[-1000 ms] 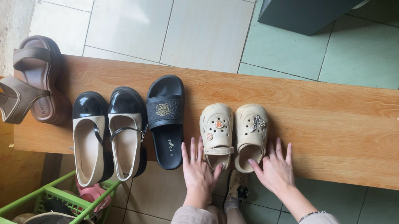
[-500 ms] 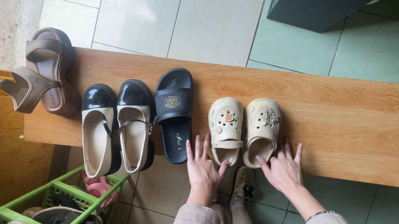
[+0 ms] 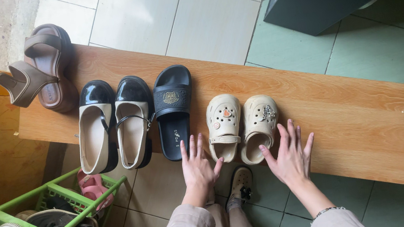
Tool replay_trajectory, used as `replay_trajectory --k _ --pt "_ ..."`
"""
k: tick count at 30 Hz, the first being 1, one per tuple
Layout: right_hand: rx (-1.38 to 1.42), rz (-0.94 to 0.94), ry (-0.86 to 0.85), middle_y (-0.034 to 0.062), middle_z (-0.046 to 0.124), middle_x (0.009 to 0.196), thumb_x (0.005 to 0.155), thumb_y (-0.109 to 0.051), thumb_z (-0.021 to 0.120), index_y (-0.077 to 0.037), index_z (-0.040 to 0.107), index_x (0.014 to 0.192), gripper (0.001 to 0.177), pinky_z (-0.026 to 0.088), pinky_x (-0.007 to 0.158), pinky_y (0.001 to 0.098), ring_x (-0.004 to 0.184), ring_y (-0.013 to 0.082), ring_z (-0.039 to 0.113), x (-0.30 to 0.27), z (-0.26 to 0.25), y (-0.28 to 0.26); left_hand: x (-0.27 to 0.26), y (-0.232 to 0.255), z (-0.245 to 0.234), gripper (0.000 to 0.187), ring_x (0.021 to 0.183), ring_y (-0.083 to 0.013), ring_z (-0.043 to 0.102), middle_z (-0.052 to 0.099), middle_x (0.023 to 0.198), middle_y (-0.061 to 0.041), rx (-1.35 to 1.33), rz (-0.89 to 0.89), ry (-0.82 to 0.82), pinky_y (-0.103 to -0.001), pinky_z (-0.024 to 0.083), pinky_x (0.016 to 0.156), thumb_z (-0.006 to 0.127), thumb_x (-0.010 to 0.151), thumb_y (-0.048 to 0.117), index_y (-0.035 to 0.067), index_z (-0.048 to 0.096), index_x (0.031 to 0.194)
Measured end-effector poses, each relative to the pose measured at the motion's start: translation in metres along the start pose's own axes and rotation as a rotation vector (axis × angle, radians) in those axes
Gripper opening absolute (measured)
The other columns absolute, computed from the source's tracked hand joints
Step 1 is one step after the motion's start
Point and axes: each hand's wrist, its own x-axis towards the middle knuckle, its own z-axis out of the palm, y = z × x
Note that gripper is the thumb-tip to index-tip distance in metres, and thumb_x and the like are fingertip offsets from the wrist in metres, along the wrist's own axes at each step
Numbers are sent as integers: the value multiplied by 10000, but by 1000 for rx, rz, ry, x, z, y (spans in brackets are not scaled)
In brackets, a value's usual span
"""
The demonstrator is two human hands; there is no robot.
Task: The person repeatedly picks up pairs of shoes from a green plastic shoe rack and places them on a wooden bench. The person handles sandals, loafers, slides, clogs, and sneakers, arranging them in a row on the bench.
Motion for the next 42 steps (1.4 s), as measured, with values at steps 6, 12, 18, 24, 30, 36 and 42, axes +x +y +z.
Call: replay_trajectory --k 6,12,18,24,30,36,42 --pt "-61 -111 -84 249 276 1643 942 -596 507 -231 372 1560 730 82 1165 748 1472 506 311 14 -22 -10 -3 -8 2 866 1566 -280 65 155 1701 -124 -32 -27 47 -564 -63 1225 253 983 662 -24 504 1447" --pt "-54 -136 -79 258 281 1636 952 -606 482 -227 389 1557 720 77 1167 750 1481 506 295 22 -27 -11 -6 -15 3 842 1563 -289 79 160 1687 -128 -72 -14 74 -556 -40 1232 274 972 661 -4 532 1420" --pt "-77 -161 -83 259 288 1632 954 -611 478 -203 379 1563 739 65 1177 744 1487 500 287 30 -37 -16 -19 -19 -3 823 1549 -304 119 209 1668 -141 -131 13 184 -559 4 1229 322 966 649 5 491 1450" --pt "-104 -207 -65 242 282 1642 947 -620 467 -215 383 1562 741 70 1177 729 1491 483 286 42 -59 -28 -37 -23 -26 842 1540 -302 158 249 1652 -130 -210 22 374 -565 19 1237 366 946 641 51 369 1547" --pt "-129 -297 1 222 276 1654 945 -612 465 -184 398 1549 743 77 1180 732 1492 468 292 63 -101 -56 -63 -36 -81 875 1543 -316 166 230 1666 -129 -245 14 519 -569 31 1230 427 910 656 98 308 1573" --pt "-111 -411 56 233 282 1640 952 -606 465 -179 401 1555 741 86 1182 734 1488 472 299 88 -160 -103 -102 -55 -146 904 1538 -325 162 217 1671 -137 -283 -26 627 -584 28 1229 448 905 676 95 295 1580" --pt "-77 -566 150 232 277 1643 946 -614 461 -192 380 1560 749 106 1165 743 1488 474 297 106 -232 -174 -171 -100 -204 906 1547 -323 166 223 1658 -133 -258 -128 721 -586 18 1227 496 874 660 118 301 1574"
